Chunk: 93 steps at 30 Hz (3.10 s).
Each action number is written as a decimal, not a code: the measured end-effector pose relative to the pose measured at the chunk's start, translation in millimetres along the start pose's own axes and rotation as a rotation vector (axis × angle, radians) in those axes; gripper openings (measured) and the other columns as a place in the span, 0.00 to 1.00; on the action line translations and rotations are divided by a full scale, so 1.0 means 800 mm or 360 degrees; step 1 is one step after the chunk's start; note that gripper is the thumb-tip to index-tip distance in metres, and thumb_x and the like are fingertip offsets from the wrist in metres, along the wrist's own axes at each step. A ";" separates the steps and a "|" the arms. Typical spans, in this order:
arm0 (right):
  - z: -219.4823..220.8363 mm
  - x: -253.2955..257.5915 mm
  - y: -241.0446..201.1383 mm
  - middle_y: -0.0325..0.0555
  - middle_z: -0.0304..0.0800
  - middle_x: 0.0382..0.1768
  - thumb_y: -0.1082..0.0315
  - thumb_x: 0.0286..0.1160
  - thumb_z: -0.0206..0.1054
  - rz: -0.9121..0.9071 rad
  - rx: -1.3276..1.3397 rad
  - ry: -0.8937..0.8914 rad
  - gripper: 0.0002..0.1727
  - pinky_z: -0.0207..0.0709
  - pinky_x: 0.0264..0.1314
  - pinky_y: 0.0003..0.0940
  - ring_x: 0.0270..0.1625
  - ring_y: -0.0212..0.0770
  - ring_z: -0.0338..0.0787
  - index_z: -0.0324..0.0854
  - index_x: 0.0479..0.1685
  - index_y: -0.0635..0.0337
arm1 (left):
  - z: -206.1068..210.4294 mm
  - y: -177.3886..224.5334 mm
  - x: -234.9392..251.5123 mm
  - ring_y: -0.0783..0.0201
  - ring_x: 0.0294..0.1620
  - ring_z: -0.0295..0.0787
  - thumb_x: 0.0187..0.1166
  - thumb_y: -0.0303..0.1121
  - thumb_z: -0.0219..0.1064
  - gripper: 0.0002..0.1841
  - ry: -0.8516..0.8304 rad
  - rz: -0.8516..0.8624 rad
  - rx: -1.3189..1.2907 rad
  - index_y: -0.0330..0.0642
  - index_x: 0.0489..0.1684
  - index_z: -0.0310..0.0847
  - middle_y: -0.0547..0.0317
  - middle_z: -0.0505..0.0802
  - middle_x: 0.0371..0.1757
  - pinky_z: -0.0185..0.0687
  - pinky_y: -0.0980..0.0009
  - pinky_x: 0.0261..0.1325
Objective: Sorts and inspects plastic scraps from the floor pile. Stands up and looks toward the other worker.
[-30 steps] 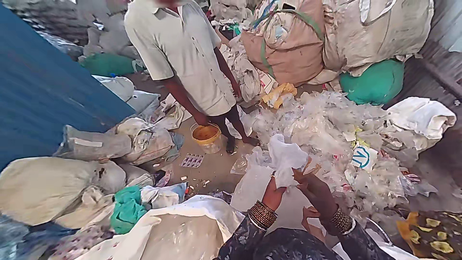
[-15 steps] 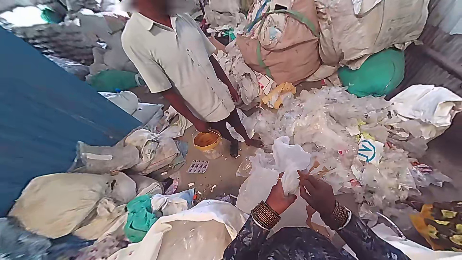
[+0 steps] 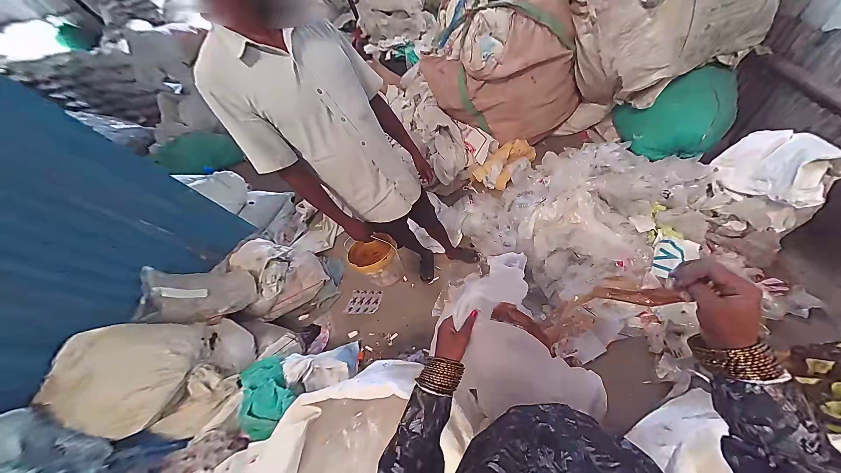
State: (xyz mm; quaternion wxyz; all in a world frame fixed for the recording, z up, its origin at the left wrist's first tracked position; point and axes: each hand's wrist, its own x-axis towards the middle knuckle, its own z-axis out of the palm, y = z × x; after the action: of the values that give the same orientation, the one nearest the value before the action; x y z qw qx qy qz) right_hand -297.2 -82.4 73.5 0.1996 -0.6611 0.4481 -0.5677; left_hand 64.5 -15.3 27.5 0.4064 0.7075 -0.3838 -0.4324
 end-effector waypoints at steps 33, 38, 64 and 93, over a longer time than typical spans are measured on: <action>0.287 0.014 -0.024 0.68 0.91 0.39 0.83 0.66 0.67 -0.0784 -0.0723 -0.0833 0.09 0.78 0.49 0.75 0.49 0.76 0.90 0.92 0.41 0.71 | -0.100 -0.035 -0.063 0.22 0.74 0.77 0.74 0.29 0.71 0.22 0.0845 0.0753 0.0956 0.25 0.66 0.84 0.22 0.83 0.70 0.70 0.34 0.76; 0.257 -0.047 -0.046 0.60 0.91 0.32 0.79 0.68 0.64 -0.0922 -0.0760 -0.0598 0.10 0.82 0.41 0.66 0.44 0.69 0.92 0.93 0.36 0.66 | -0.040 0.000 0.011 0.29 0.92 0.51 0.89 0.59 0.52 0.38 0.0259 0.0033 0.1322 0.34 0.86 0.67 0.26 0.69 0.85 0.24 0.27 0.88; 0.050 -0.077 0.016 0.70 0.93 0.53 0.82 0.63 0.68 -0.0430 -0.0929 -0.0843 0.12 0.80 0.55 0.70 0.53 0.76 0.91 0.95 0.42 0.68 | -0.029 -0.024 0.107 0.34 0.80 0.77 0.94 0.56 0.42 0.37 -0.0081 -0.0474 0.1094 0.24 0.69 0.80 0.28 0.83 0.73 0.66 0.37 0.80; 0.213 -0.099 -0.037 0.65 0.93 0.51 0.67 0.71 0.61 -0.0514 -0.0240 -0.0663 0.18 0.83 0.55 0.56 0.54 0.64 0.92 0.89 0.49 0.71 | -0.018 0.031 -0.054 0.33 0.41 0.91 0.86 0.35 0.61 0.20 -0.0211 0.0602 0.0960 0.20 0.36 0.86 0.30 0.90 0.32 0.80 0.38 0.49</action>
State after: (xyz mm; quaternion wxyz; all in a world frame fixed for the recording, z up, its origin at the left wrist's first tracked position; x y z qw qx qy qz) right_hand -124.3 -43.7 4.4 0.1446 -0.8396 0.3272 -0.4088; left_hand 58.8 17.9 67.3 0.2265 0.6824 -0.6439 -0.2618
